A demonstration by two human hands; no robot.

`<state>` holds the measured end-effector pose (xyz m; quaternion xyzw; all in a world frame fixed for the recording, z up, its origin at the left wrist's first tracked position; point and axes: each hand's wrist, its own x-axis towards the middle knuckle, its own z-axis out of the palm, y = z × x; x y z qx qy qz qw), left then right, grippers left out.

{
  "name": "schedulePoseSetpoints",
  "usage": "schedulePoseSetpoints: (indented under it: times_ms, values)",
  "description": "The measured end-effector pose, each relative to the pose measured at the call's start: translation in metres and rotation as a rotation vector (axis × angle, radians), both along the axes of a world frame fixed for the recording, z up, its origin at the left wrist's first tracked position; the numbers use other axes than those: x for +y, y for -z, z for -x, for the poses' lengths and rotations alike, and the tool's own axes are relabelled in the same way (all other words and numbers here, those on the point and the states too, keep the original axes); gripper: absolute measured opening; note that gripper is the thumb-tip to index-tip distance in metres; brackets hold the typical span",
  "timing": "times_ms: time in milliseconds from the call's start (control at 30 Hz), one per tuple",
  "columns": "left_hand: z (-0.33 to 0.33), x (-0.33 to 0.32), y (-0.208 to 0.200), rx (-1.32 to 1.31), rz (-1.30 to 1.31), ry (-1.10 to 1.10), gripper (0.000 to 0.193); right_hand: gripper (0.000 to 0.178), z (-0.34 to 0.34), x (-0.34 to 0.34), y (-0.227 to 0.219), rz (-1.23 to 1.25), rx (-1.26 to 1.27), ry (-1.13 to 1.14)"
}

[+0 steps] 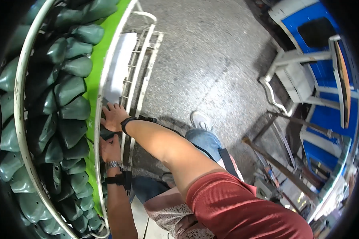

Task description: Insert shoe lasts into sneaker uppers and place them on a machinery station for processing.

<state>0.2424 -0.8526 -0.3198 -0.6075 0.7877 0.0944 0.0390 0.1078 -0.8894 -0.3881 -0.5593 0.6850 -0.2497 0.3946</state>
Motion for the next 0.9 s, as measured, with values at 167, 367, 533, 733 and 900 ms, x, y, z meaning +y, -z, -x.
schedulePoseSetpoints:
  times_ms: [167,367,533,733,900]
  values:
    - [0.028,0.018,-0.033,0.007,-0.15,-0.125,0.073,0.061,0.047,0.078,-0.064,-0.118,-0.181,0.256]
    - [0.015,0.114,-0.142,0.144,-0.526,0.286,0.072,0.024,0.074,0.252,-0.172,-0.333,-0.15,0.647]
    - [-0.016,0.119,-0.179,0.441,-0.973,0.229,0.044,0.038,0.08,0.377,-0.312,-0.243,-0.259,1.029]
    - [0.111,0.202,-0.291,0.243,-1.022,0.819,0.03,0.041,0.031,0.599,-0.419,-0.041,-0.09,1.787]
    - [0.14,0.264,-0.309,0.139,-1.078,1.2,0.039,0.036,-0.03,0.795,-0.463,0.018,0.194,2.381]
